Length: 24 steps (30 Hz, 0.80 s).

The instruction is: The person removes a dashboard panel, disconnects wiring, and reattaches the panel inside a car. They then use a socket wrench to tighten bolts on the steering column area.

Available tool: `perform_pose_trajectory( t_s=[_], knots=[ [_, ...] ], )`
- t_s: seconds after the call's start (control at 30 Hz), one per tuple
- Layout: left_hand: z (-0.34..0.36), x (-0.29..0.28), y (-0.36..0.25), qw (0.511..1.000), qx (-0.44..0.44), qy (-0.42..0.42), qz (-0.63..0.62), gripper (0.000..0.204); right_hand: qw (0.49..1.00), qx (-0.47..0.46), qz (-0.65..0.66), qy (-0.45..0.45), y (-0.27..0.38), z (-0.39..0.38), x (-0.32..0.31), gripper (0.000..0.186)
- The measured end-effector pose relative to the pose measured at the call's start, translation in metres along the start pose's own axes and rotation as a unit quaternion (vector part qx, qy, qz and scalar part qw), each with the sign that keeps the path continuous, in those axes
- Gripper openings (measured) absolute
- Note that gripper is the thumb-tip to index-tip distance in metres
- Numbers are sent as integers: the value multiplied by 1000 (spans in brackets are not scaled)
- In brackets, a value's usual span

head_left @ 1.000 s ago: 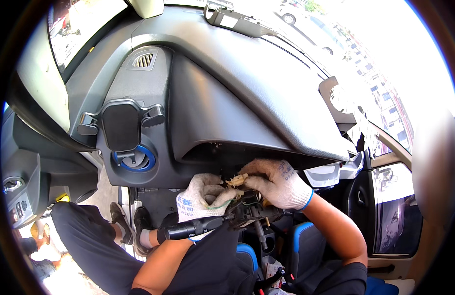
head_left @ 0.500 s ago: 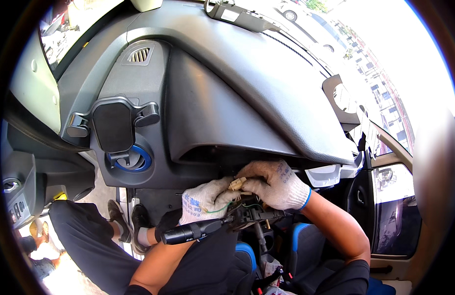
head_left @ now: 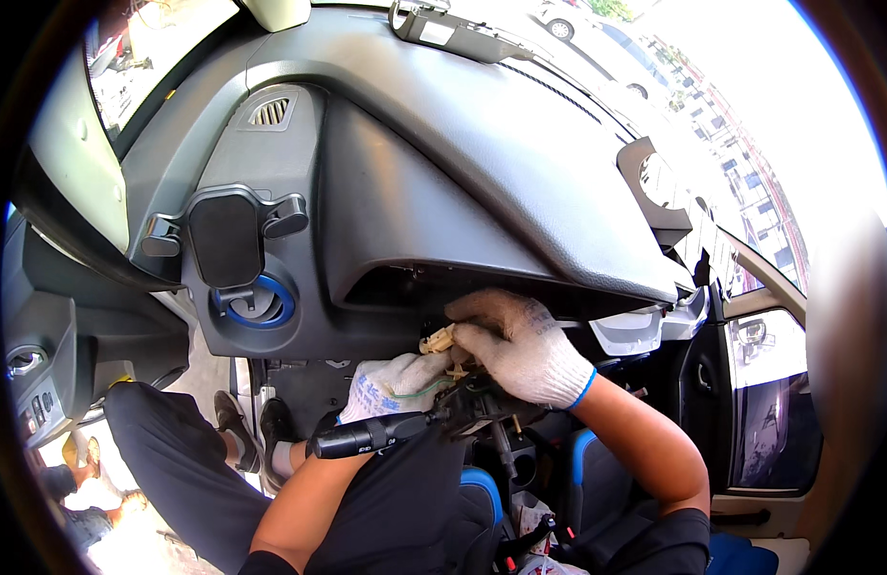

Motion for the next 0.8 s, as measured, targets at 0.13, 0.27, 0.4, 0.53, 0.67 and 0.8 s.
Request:
perform_pose_trajectory(
  t_s=[0.13, 0.27, 0.4, 0.53, 0.67, 0.8],
  knots=[
    [-8, -1, 5, 995, 27, -71, -63, 31, 978, -99, -172, -71, 31, -9, -1, 33],
    [-20, -24, -4, 946, -264, -38, -182, 32, 974, -194, -119, 3, 60, -16, -14, 31],
    [-22, -21, -1, 949, -203, -49, -235, 34, 962, -169, -127, 172, 79, -8, -6, 27],
    [-26, -16, 2, 932, -188, -137, -279, 33, 955, -123, -152, 222, 88, -4, -4, 23],
    [-25, -4, 3, 923, -147, -197, -296, 27, 965, -144, -73, 205, 81, -4, 3, 24],
    [-13, -12, -16, 950, -170, -162, -207, 26, 992, -71, -60, 81, 71, -10, -10, 25]
  ],
)
Point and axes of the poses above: each hand's wrist, its own z-axis towards the middle knuckle, its own x-axis out of the palm, y = z × x, the point moved 1 cm from there along z, towards the middle knuckle, and after that the axes turned 5 degrees about -z, right-handed, at the moved point
